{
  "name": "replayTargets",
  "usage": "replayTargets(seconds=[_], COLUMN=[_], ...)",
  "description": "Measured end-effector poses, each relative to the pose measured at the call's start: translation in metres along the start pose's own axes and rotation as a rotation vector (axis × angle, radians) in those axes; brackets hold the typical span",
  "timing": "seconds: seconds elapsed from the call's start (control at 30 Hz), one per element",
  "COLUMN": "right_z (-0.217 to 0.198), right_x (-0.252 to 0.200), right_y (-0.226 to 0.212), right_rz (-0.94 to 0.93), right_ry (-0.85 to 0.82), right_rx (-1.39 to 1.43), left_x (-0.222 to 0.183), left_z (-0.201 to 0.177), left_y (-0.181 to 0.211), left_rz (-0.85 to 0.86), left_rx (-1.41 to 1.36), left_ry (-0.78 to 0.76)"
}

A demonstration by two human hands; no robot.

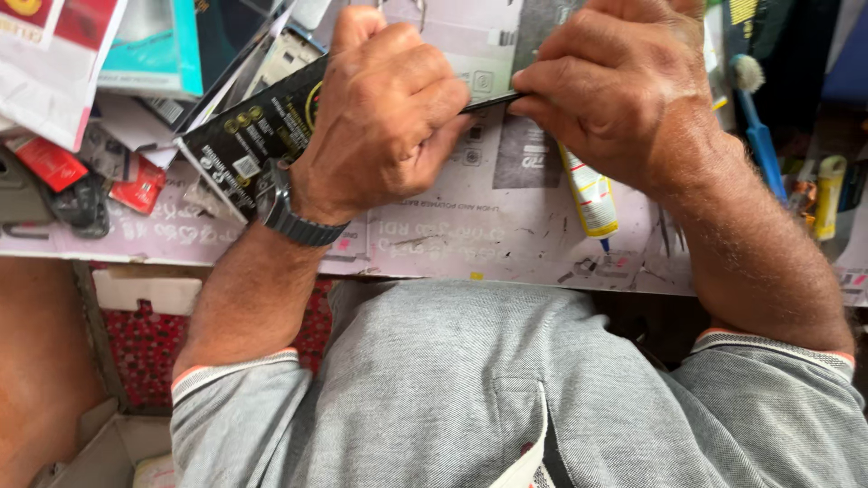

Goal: The person assembles a mobile phone by hand, applying adhesive to the frame and connecting internal ribbon cables to the circuit board.

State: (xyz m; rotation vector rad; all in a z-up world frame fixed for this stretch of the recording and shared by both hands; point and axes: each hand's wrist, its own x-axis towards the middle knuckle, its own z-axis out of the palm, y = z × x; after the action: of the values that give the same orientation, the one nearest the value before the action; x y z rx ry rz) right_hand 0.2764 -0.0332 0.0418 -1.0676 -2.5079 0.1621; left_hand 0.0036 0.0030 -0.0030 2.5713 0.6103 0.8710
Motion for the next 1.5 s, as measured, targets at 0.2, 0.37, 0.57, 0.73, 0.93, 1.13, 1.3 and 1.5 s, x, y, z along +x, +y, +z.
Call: replayTargets(seconds=[0.2,0.37,0.57,0.73,0.93,1.13,1.3,1.5], right_z=[-0.013,-0.016,-0.014,-0.016,-0.012,-0.026,-0.034,-0.014], right_x=[-0.022,-0.024,-0.027,-0.050,-0.087,-0.101,-0.109,-0.118], right_y=[0.021,0.025,0.024,0.021,-0.004,-0.029,-0.048,-0.054], right_rz=[0.071,0.052,0.108,0.274,0.862,0.952,0.593,0.537], right_ry=[-0.043,-0.048,-0.045,0.069,0.204,0.141,-0.040,-0.069], right_rx=[0.039,0.024,-0.026,0.026,0.671,0.575,-0.007,-0.261], left_x=[0.000,-0.003,-0.001,0.001,0.006,0.005,-0.006,-0.004], left_z=[-0.001,0.001,0.000,0.002,0.002,-0.001,0.005,0.007], left_y=[-0.001,-0.002,-0.001,-0.001,0.013,0.034,0.024,0.024], left_rz=[-0.021,-0.030,-0.073,-0.133,-0.296,-0.563,-0.313,-0.195], left_rx=[-0.040,-0.052,-0.052,-0.074,-0.222,-0.209,0.229,0.395], left_ry=[-0.018,-0.023,-0.028,0.025,0.093,-0.018,-0.085,-0.167])
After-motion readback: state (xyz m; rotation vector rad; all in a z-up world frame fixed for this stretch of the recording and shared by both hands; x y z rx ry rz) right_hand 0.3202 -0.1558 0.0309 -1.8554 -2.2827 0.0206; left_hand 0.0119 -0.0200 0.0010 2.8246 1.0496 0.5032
